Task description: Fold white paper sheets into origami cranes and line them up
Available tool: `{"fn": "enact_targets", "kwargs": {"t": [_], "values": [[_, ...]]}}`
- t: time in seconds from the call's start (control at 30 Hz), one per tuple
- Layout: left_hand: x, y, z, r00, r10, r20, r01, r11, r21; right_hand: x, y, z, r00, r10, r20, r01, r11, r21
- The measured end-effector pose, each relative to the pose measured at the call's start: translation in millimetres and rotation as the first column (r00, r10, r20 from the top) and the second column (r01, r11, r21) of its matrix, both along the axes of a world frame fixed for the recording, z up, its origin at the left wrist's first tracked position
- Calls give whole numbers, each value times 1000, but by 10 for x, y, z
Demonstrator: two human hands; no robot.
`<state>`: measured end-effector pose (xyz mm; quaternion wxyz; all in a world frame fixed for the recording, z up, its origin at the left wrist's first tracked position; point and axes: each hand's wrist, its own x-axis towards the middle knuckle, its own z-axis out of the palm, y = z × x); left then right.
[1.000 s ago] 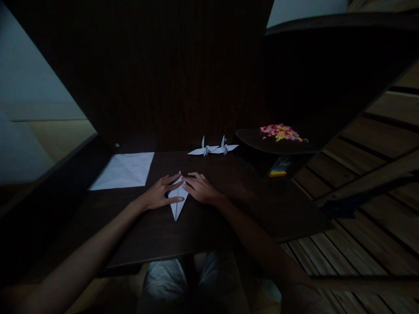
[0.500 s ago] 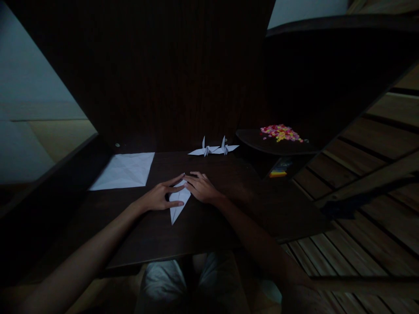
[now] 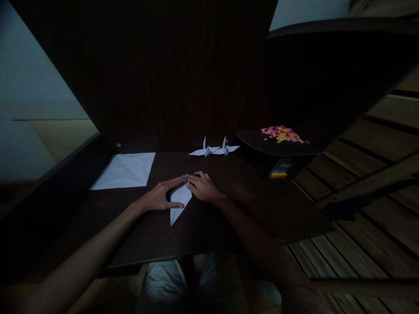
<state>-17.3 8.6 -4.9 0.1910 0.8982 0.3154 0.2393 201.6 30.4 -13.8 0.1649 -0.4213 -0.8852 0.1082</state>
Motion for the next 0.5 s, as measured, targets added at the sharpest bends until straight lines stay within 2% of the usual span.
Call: {"fn": "enact_targets", "kwargs": {"t": [0.13, 0.3, 0.5], "values": [[-28, -4, 25, 997, 69, -45, -69, 998, 0, 7, 0, 15, 997, -82, 2, 82, 996, 41], [-84, 29, 35, 987, 132, -94, -126, 990, 67, 20, 13, -7, 983, -183, 14, 180, 976, 123], [-139, 110, -22, 969, 201, -141, -185, 976, 119, 44, 32, -15, 961, -277, -12, 275, 945, 178]]}}
